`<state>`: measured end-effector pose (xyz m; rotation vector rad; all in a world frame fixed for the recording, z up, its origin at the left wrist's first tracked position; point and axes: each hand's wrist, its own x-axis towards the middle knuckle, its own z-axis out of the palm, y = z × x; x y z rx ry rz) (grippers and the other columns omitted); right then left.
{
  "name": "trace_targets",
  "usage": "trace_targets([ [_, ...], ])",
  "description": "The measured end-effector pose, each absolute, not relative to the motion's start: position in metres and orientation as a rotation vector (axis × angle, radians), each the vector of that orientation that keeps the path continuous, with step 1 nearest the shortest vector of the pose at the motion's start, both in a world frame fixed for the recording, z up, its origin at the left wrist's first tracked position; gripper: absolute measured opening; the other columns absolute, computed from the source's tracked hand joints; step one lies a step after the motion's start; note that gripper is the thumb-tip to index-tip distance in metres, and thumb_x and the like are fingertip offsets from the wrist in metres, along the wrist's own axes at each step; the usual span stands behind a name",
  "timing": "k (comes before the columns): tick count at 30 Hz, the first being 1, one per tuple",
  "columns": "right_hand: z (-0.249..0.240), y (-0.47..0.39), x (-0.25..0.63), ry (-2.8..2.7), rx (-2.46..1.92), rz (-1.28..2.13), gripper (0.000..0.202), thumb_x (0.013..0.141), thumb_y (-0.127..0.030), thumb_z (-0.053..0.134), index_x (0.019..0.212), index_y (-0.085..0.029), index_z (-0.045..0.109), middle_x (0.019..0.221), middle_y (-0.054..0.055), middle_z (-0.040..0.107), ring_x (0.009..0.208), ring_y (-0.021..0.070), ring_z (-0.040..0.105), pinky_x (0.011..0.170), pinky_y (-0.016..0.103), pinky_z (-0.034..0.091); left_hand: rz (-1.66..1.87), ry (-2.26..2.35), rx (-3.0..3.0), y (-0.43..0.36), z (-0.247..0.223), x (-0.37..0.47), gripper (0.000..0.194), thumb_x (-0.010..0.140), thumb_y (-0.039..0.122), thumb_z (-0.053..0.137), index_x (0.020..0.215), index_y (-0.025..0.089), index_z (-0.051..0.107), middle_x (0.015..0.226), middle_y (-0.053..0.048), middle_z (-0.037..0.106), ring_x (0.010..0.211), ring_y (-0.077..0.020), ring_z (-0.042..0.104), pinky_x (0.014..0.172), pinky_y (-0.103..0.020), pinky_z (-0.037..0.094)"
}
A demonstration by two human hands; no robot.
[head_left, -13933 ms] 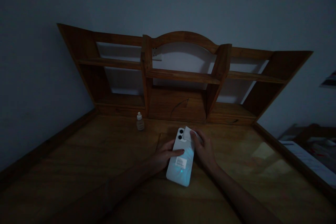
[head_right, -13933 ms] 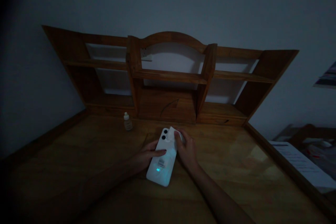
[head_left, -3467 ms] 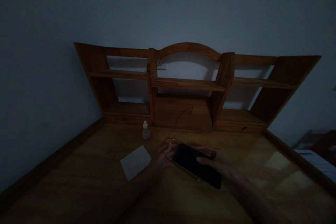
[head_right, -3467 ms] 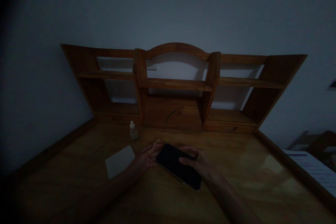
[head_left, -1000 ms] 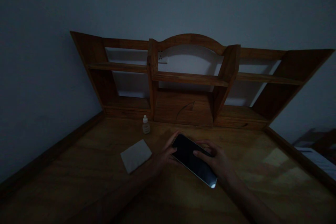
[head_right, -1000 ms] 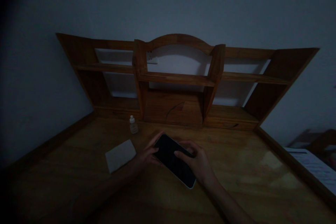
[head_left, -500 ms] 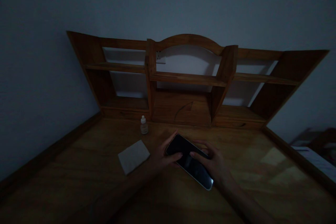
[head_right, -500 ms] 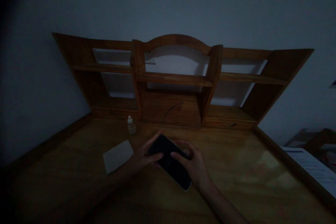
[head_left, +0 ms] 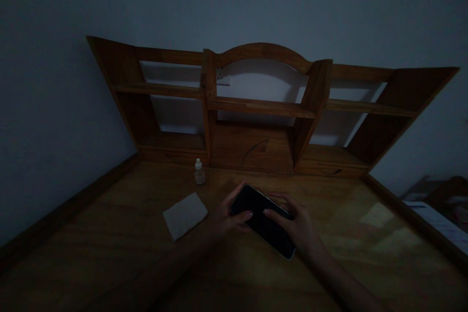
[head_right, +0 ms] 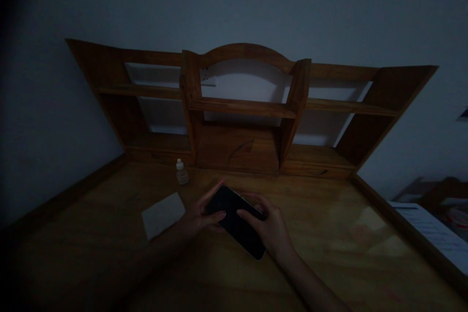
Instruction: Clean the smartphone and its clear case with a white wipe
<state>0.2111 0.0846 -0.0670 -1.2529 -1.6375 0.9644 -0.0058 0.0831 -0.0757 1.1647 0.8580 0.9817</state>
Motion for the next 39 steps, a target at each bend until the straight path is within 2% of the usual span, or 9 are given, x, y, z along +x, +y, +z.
trace_targets([
  [7, -0.068, 0.085, 0.21, -1.644, -1.254, 0.973, 0.039, 0.078, -0.042, 0.071, 0.113, -0.026, 0.065, 0.069, 0.0, 0.068, 0.061, 0.018, 0.062, 0.053, 0.027, 0.047, 0.964, 0.869, 1.11, 0.084, -0.075, -0.005, 0.096, 0.073, 0.03, 0.077, 0.149, 0.036, 0.019, 0.13, -0.011, 0.052, 0.1, -0.0289, 0.063, 0.072, -0.041, 0.06],
  [10, -0.066, 0.085, 0.209, -1.639, -1.151, 1.026, 0.032, 0.079, -0.039, 0.07, 0.109, -0.027, 0.069, 0.098, 0.003, 0.073, 0.088, 0.0222, 0.069, 0.078, 0.034, 0.054, 0.954, 0.857, 1.128, 0.085, -0.074, -0.005, 0.096, 0.074, 0.03, 0.076, 0.149, 0.036, 0.018, 0.132, -0.011, 0.051, 0.101, -0.0289, 0.063, 0.072, -0.039, 0.06],
  [12, -0.065, 0.086, 0.209, -1.62, -1.1, 1.084, 0.032, 0.08, -0.038, 0.069, 0.111, -0.027, 0.069, 0.113, 0.004, 0.071, 0.103, 0.0246, 0.066, 0.092, 0.039, 0.051, 0.95, 0.848, 1.15, 0.085, -0.074, -0.006, 0.094, 0.075, 0.031, 0.075, 0.149, 0.037, 0.018, 0.136, -0.011, 0.048, 0.102, -0.0287, 0.062, 0.072, -0.038, 0.06],
  [13, -0.066, 0.086, 0.209, -1.605, -1.097, 1.105, 0.034, 0.08, -0.038, 0.069, 0.112, -0.027, 0.069, 0.115, 0.004, 0.07, 0.106, 0.0256, 0.065, 0.095, 0.041, 0.05, 0.948, 0.844, 1.161, 0.085, -0.074, -0.006, 0.093, 0.075, 0.032, 0.074, 0.149, 0.037, 0.018, 0.137, -0.011, 0.047, 0.102, -0.0286, 0.062, 0.071, -0.037, 0.06],
  [20, -0.071, 0.09, 0.21, -1.552, -1.081, 1.185, 0.036, 0.077, -0.039, 0.072, 0.11, -0.026, 0.069, 0.108, 0.006, 0.072, 0.096, 0.0262, 0.069, 0.087, 0.042, 0.054, 0.969, 0.827, 1.2, 0.081, -0.08, -0.004, 0.087, 0.078, 0.034, 0.071, 0.149, 0.035, 0.02, 0.143, -0.013, 0.04, 0.109, -0.0303, 0.059, 0.077, -0.04, 0.059],
  [27, -0.073, 0.091, 0.21, -1.57, -1.14, 1.122, 0.041, 0.077, -0.04, 0.072, 0.114, -0.023, 0.065, 0.105, 0.007, 0.072, 0.088, 0.0252, 0.07, 0.077, 0.039, 0.057, 0.973, 0.861, 1.151, 0.083, -0.079, -0.002, 0.091, 0.075, 0.034, 0.074, 0.149, 0.033, 0.021, 0.14, -0.015, 0.042, 0.11, -0.0339, 0.058, 0.076, -0.044, 0.059],
  [31, -0.074, 0.091, 0.21, -1.607, -1.169, 1.081, 0.042, 0.078, -0.04, 0.07, 0.117, -0.024, 0.063, 0.108, 0.007, 0.071, 0.09, 0.0252, 0.069, 0.077, 0.038, 0.057, 0.962, 0.877, 1.107, 0.085, -0.08, -0.002, 0.091, 0.074, 0.032, 0.075, 0.149, 0.033, 0.022, 0.139, -0.014, 0.044, 0.106, -0.0314, 0.061, 0.076, -0.043, 0.059],
  [36, -0.07, 0.087, 0.207, -1.654, -1.149, 1.02, 0.039, 0.084, -0.042, 0.063, 0.119, -0.025, 0.061, 0.114, 0.007, 0.069, 0.099, 0.0255, 0.067, 0.085, 0.04, 0.054, 0.919, 0.865, 1.004, 0.089, -0.083, -0.006, 0.092, 0.072, 0.03, 0.077, 0.148, 0.036, 0.024, 0.136, -0.013, 0.048, 0.106, -0.0318, 0.062, 0.081, -0.049, 0.057],
  [39, -0.066, 0.085, 0.208, -1.665, -1.176, 1.003, 0.04, 0.088, -0.045, 0.057, 0.123, -0.025, 0.059, 0.104, 0.008, 0.072, 0.092, 0.0257, 0.069, 0.075, 0.037, 0.056, 0.908, 0.865, 0.958, 0.091, -0.082, -0.009, 0.094, 0.07, 0.029, 0.079, 0.147, 0.037, 0.025, 0.136, -0.012, 0.049, 0.104, -0.0318, 0.063, 0.083, -0.051, 0.055],
])
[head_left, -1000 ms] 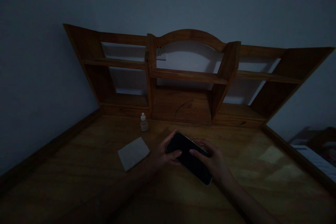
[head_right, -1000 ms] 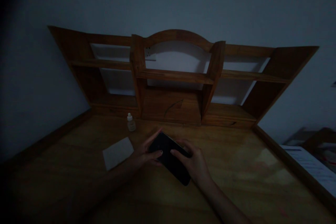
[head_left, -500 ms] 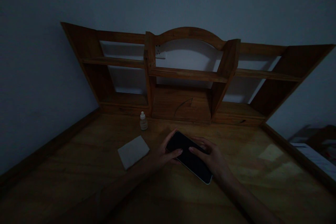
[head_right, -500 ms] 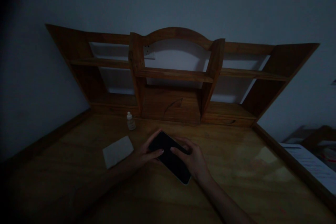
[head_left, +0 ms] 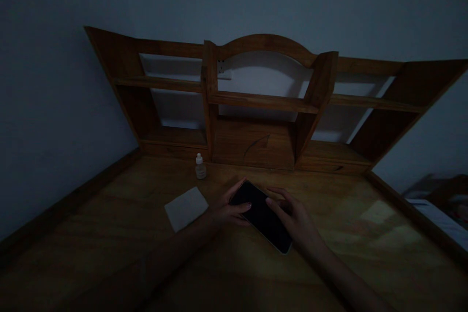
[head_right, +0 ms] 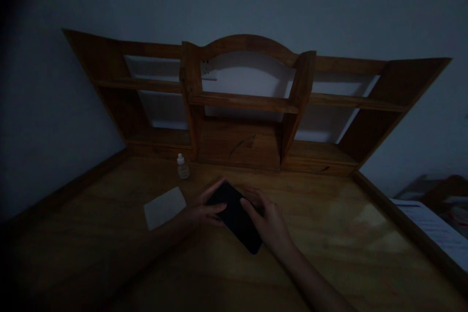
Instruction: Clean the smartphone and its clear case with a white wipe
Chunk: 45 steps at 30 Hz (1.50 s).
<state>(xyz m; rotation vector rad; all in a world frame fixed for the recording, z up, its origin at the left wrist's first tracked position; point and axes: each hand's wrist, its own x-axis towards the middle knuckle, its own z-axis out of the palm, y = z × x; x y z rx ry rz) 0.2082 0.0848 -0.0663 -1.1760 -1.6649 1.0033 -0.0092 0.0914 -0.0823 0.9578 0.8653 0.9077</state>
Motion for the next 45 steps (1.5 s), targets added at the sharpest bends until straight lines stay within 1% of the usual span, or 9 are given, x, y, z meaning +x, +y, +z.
trace_targets([
  [5, -0.059, 0.087, 0.219, -1.728, -1.351, 0.75, 0.036, 0.09, -0.05, 0.05, 0.105, -0.022, 0.067, 0.077, 0.007, 0.073, 0.068, 0.0253, 0.069, 0.055, 0.03, 0.049, 0.865, 0.879, 0.929, 0.095, -0.082, -0.014, 0.096, 0.069, 0.028, 0.081, 0.147, 0.037, 0.026, 0.132, -0.013, 0.053, 0.094, -0.0305, 0.068, 0.081, -0.05, 0.056],
  [10, -0.049, 0.088, 0.236, -1.722, -1.46, 0.372, 0.042, 0.092, -0.05, 0.046, 0.078, -0.019, 0.07, 0.069, 0.008, 0.069, 0.064, 0.0237, 0.065, 0.062, 0.032, 0.046, 0.833, 0.885, 0.96, 0.097, -0.085, -0.015, 0.095, 0.071, 0.029, 0.078, 0.148, 0.037, 0.023, 0.129, -0.013, 0.056, 0.086, -0.0279, 0.07, 0.072, -0.043, 0.059],
  [15, -0.047, 0.092, 0.238, -1.733, -1.39, 0.521, 0.044, 0.092, -0.052, 0.045, 0.074, -0.019, 0.067, 0.067, 0.004, 0.065, 0.067, 0.0212, 0.062, 0.062, 0.029, 0.044, 0.764, 0.842, 1.038, 0.094, -0.081, -0.015, 0.089, 0.07, 0.026, 0.078, 0.145, 0.035, 0.031, 0.13, -0.011, 0.055, 0.092, -0.0286, 0.068, 0.063, -0.035, 0.059],
  [21, -0.059, 0.089, 0.22, -1.726, -1.234, 1.307, 0.046, 0.09, -0.056, 0.047, 0.08, -0.016, 0.069, 0.068, 0.002, 0.065, 0.06, 0.0158, 0.058, 0.051, 0.024, 0.039, 0.797, 0.804, 1.047, 0.091, -0.085, -0.012, 0.084, 0.069, 0.026, 0.078, 0.143, 0.032, 0.037, 0.126, -0.01, 0.058, 0.088, -0.0238, 0.067, 0.064, -0.03, 0.058],
  [25, -0.064, 0.091, 0.219, -1.637, -1.097, 1.648, 0.041, 0.087, -0.054, 0.056, 0.092, -0.016, 0.071, 0.08, 0.005, 0.069, 0.07, 0.0173, 0.064, 0.06, 0.025, 0.045, 0.935, 0.839, 0.975, 0.095, -0.088, -0.008, 0.084, 0.067, 0.026, 0.08, 0.141, 0.027, 0.04, 0.127, -0.012, 0.057, 0.094, -0.0265, 0.066, 0.065, -0.031, 0.057],
  [32, -0.077, 0.093, 0.232, -1.495, -0.7, 2.007, 0.064, 0.081, -0.052, 0.066, 0.129, -0.014, 0.048, 0.084, 0.012, 0.071, 0.064, 0.0245, 0.071, 0.053, 0.032, 0.054, 1.066, 0.921, 0.736, 0.101, -0.089, -0.01, 0.076, 0.075, 0.028, 0.074, 0.142, 0.023, 0.037, 0.127, -0.015, 0.057, 0.087, -0.0245, 0.067, 0.069, -0.035, 0.056],
  [38, -0.081, 0.087, 0.227, -1.525, -0.59, 2.008, 0.059, 0.075, -0.027, 0.078, 0.125, -0.016, 0.049, 0.103, 0.015, 0.069, 0.074, 0.025, 0.073, 0.064, 0.036, 0.058, 1.089, 0.88, 0.723, 0.1, -0.089, -0.013, 0.074, 0.078, 0.031, 0.072, 0.142, 0.025, 0.036, 0.122, -0.015, 0.06, 0.084, -0.0231, 0.067, 0.073, -0.036, 0.055],
  [41, -0.072, 0.084, 0.225, -1.477, -0.621, 1.996, 0.08, 0.072, -0.02, 0.08, 0.139, -0.024, 0.037, 0.116, 0.015, 0.065, 0.079, 0.0251, 0.073, 0.071, 0.038, 0.058, 1.086, 0.853, 0.688, 0.1, -0.088, -0.013, 0.074, 0.077, 0.029, 0.072, 0.142, 0.028, 0.036, 0.121, -0.012, 0.06, 0.084, -0.022, 0.067, 0.076, -0.037, 0.055],
  [45, -0.056, 0.08, 0.227, -1.426, -0.624, 2.02, 0.107, 0.071, -0.018, 0.08, 0.147, -0.044, 0.01, 0.145, 0.014, 0.042, 0.093, 0.0286, 0.071, 0.076, 0.042, 0.058, 1.073, 0.801, 0.62, 0.102, -0.089, -0.014, 0.07, 0.079, 0.035, 0.07, 0.141, 0.027, 0.038, 0.118, -0.012, 0.061, 0.087, -0.0232, 0.067, 0.076, -0.036, 0.054],
])
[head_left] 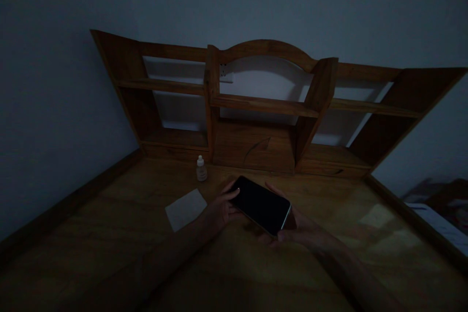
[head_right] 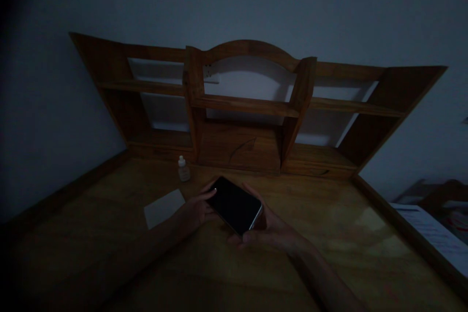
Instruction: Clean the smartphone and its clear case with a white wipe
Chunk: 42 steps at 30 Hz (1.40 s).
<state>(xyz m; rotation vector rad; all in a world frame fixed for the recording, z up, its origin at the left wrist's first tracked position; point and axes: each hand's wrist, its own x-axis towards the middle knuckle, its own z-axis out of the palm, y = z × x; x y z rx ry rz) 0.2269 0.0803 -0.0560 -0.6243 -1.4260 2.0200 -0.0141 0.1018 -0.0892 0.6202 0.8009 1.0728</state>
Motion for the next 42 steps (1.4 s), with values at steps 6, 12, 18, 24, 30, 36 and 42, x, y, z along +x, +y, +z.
trace_targets([
  [6, -0.05, 0.078, 0.229, -1.378, -0.61, 2.108, 0.099, 0.076, -0.019, 0.076, 0.148, -0.043, 0.012, 0.151, 0.012, 0.034, 0.105, 0.032, 0.066, 0.072, 0.033, 0.06, 1.031, 0.742, 0.611, 0.103, -0.089, -0.017, 0.061, 0.085, 0.057, 0.053, 0.136, 0.023, 0.045, 0.115, -0.014, 0.063, 0.09, -0.026, 0.066, 0.079, -0.04, 0.053],
  [12, -0.056, 0.079, 0.225, -1.399, -0.6, 2.002, 0.104, 0.072, -0.013, 0.078, 0.147, -0.043, 0.014, 0.139, 0.013, 0.048, 0.091, 0.0295, 0.071, 0.064, 0.029, 0.059, 1.028, 0.69, 0.615, 0.101, -0.083, -0.018, 0.065, 0.087, 0.06, 0.047, 0.143, 0.029, 0.035, 0.128, -0.011, 0.058, 0.102, -0.0296, 0.063, 0.084, -0.043, 0.051],
  [18, -0.057, 0.081, 0.225, -1.416, -0.647, 1.96, 0.1, 0.069, -0.014, 0.08, 0.145, -0.042, 0.023, 0.133, 0.012, 0.053, 0.085, 0.0271, 0.072, 0.064, 0.031, 0.059, 1.002, 0.732, 0.609, 0.101, -0.076, -0.017, 0.068, 0.087, 0.063, 0.045, 0.145, 0.031, 0.031, 0.127, -0.012, 0.059, 0.101, -0.0284, 0.064, 0.084, -0.04, 0.051],
  [24, -0.056, 0.081, 0.226, -1.405, -0.669, 1.929, 0.1, 0.066, -0.015, 0.082, 0.145, -0.041, 0.027, 0.143, 0.01, 0.044, 0.101, 0.0279, 0.066, 0.074, 0.036, 0.059, 1.071, 0.81, 0.626, 0.105, -0.09, -0.016, 0.067, 0.082, 0.048, 0.064, 0.141, 0.027, 0.039, 0.123, -0.014, 0.06, 0.094, -0.0263, 0.066, 0.08, -0.039, 0.053],
  [30, -0.063, 0.093, 0.226, -1.369, -0.869, 1.85, 0.055, 0.084, -0.043, 0.065, 0.134, -0.024, 0.051, 0.133, 0.012, 0.056, 0.111, 0.0294, 0.059, 0.087, 0.044, 0.05, 1.101, 0.852, 0.675, 0.103, -0.093, -0.012, 0.067, 0.081, 0.038, 0.068, 0.141, 0.028, 0.039, 0.121, -0.012, 0.06, 0.087, -0.0231, 0.068, 0.073, -0.037, 0.057],
  [36, -0.084, 0.099, 0.227, -1.528, -1.066, 1.742, 0.038, 0.084, -0.049, 0.063, 0.091, -0.013, 0.073, 0.082, 0.006, 0.07, 0.071, 0.0185, 0.062, 0.064, 0.027, 0.041, 1.066, 0.968, 0.743, 0.102, -0.088, -0.009, 0.067, 0.077, 0.032, 0.071, 0.138, 0.024, 0.045, 0.106, -0.01, 0.064, 0.071, -0.0207, 0.067, 0.058, -0.033, 0.056],
  [42, -0.086, 0.096, 0.224, -1.557, -1.049, 1.693, 0.037, 0.084, -0.049, 0.063, 0.087, -0.013, 0.073, 0.074, 0.004, 0.066, 0.064, 0.0148, 0.055, 0.058, 0.025, 0.034, 1.102, 0.979, 0.779, 0.104, -0.092, -0.008, 0.058, 0.079, 0.032, 0.069, 0.131, 0.02, 0.048, 0.113, -0.013, 0.062, 0.077, -0.0212, 0.067, 0.059, -0.032, 0.057],
])
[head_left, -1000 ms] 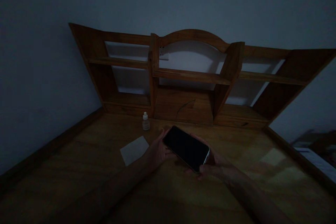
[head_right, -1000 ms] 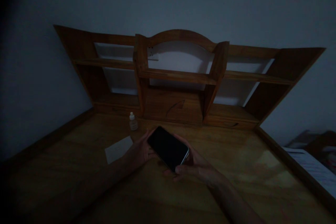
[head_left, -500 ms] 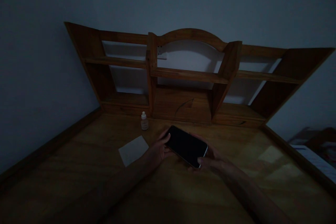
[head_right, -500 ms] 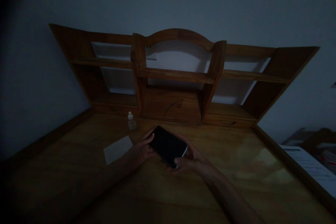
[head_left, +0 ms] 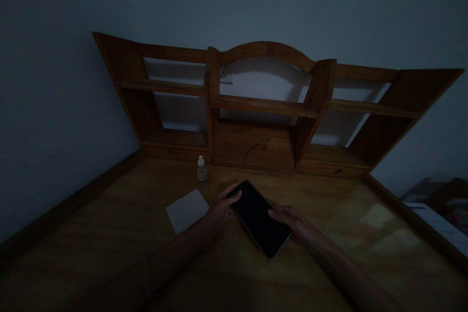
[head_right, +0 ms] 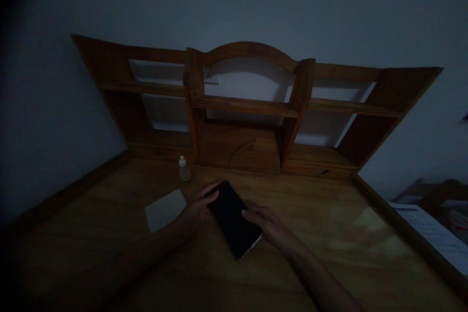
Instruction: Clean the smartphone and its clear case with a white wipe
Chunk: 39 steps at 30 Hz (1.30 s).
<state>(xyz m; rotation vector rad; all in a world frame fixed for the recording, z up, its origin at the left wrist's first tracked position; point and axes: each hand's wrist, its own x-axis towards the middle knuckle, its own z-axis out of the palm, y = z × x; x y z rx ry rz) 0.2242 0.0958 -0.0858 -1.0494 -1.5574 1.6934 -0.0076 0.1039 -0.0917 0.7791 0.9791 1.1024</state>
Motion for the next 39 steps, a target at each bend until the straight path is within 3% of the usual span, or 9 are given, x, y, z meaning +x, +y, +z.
trace_targets([
  [15, -0.096, 0.097, 0.213, -1.379, -0.994, 1.664, 0.036, 0.083, -0.047, 0.066, 0.086, -0.012, 0.072, 0.075, 0.005, 0.067, 0.063, 0.0156, 0.056, 0.059, 0.025, 0.037, 1.124, 0.963, 0.634, 0.105, -0.093, -0.003, 0.041, 0.077, 0.035, 0.073, 0.109, 0.012, 0.06, 0.109, -0.015, 0.067, 0.087, -0.0232, 0.068, 0.073, -0.034, 0.057],
  [19, -0.097, 0.098, 0.21, -1.289, -1.006, 1.633, 0.039, 0.082, -0.049, 0.066, 0.095, -0.013, 0.072, 0.091, 0.008, 0.072, 0.078, 0.0207, 0.064, 0.071, 0.029, 0.044, 1.083, 0.828, 0.669, 0.099, -0.091, -0.002, 0.039, 0.076, 0.032, 0.075, 0.108, 0.012, 0.063, 0.116, -0.015, 0.065, 0.097, -0.0231, 0.066, 0.085, -0.034, 0.053],
  [29, -0.097, 0.097, 0.208, -1.349, -1.007, 1.61, 0.043, 0.084, -0.049, 0.064, 0.107, -0.014, 0.069, 0.11, 0.011, 0.07, 0.104, 0.0261, 0.064, 0.096, 0.039, 0.044, 0.953, 0.831, 0.856, 0.095, -0.099, -0.005, 0.041, 0.077, 0.036, 0.073, 0.107, 0.01, 0.066, 0.107, -0.016, 0.068, 0.092, -0.0246, 0.068, 0.083, -0.035, 0.052],
  [31, -0.095, 0.096, 0.208, -1.379, -1.015, 1.609, 0.042, 0.084, -0.049, 0.064, 0.108, -0.014, 0.068, 0.109, 0.011, 0.071, 0.1, 0.026, 0.066, 0.089, 0.039, 0.05, 0.959, 0.833, 0.851, 0.095, -0.098, -0.005, 0.04, 0.075, 0.036, 0.074, 0.105, 0.01, 0.067, 0.106, -0.016, 0.069, 0.091, -0.025, 0.068, 0.083, -0.036, 0.052],
  [35, -0.094, 0.094, 0.207, -1.406, -0.98, 1.823, 0.052, 0.086, -0.052, 0.06, 0.119, -0.014, 0.055, 0.086, 0.012, 0.074, 0.062, 0.0251, 0.072, 0.054, 0.036, 0.058, 0.958, 0.864, 0.831, 0.096, -0.098, -0.005, 0.043, 0.071, 0.036, 0.078, 0.103, 0.009, 0.067, 0.105, -0.017, 0.069, 0.089, -0.0262, 0.069, 0.082, -0.037, 0.053],
  [39, -0.096, 0.095, 0.209, -1.444, -0.944, 1.847, 0.052, 0.085, -0.051, 0.061, 0.116, -0.01, 0.054, 0.076, 0.012, 0.073, 0.052, 0.0234, 0.07, 0.045, 0.032, 0.057, 0.958, 0.936, 0.827, 0.097, -0.099, -0.006, 0.04, 0.07, 0.035, 0.078, 0.099, 0.01, 0.067, 0.098, -0.015, 0.071, 0.083, -0.0246, 0.069, 0.076, -0.034, 0.053],
])
